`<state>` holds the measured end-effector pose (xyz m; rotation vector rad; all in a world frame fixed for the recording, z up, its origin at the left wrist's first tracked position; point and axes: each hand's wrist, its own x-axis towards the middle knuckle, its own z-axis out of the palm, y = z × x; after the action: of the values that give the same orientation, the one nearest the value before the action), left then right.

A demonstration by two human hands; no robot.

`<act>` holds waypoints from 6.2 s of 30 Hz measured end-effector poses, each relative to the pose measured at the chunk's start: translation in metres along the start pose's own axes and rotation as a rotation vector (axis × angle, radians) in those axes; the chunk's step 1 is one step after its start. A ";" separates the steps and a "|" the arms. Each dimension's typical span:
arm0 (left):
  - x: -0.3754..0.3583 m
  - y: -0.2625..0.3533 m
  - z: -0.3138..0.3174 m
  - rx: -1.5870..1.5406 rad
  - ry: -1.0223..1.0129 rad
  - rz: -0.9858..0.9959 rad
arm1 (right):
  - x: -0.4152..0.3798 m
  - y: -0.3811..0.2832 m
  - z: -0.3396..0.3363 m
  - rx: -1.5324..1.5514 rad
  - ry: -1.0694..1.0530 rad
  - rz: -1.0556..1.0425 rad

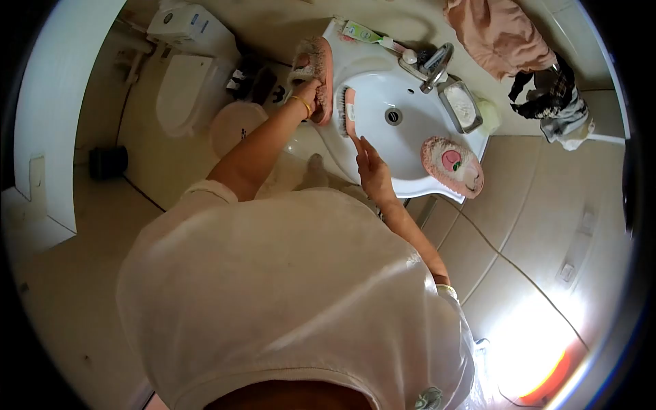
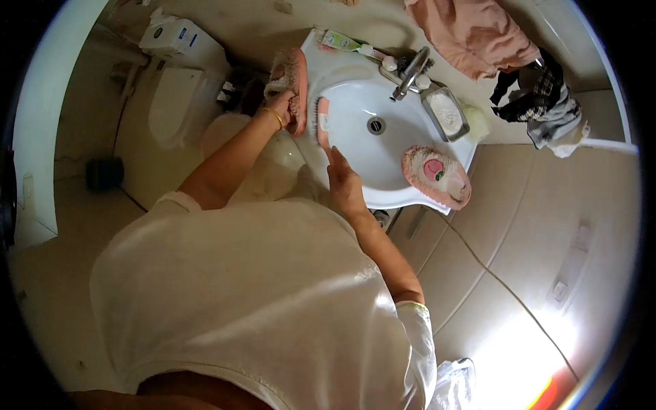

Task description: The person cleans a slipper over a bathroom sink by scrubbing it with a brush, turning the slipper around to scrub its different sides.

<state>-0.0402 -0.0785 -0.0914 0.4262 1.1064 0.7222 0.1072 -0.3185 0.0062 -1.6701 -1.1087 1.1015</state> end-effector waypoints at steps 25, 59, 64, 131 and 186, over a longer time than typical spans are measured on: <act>-0.006 0.003 0.026 0.959 0.105 -0.185 | 0.118 0.010 0.006 -0.299 0.005 -0.207; -0.040 0.013 0.034 1.899 0.322 0.656 | 0.113 0.017 -0.234 -1.058 0.226 0.376; -0.041 0.013 0.033 1.942 0.347 0.626 | 0.074 0.009 -0.221 -0.787 0.355 0.107; -0.015 0.045 0.018 2.319 -0.197 0.920 | 0.152 0.046 -0.004 -0.138 0.127 -0.119; -0.023 0.005 0.063 2.029 0.162 0.816 | 0.009 0.048 0.018 0.374 0.027 0.359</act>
<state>0.0101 -0.0893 -0.0478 2.6537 1.5028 -0.0006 0.1033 -0.3199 -0.0460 -1.6059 -0.5476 1.4083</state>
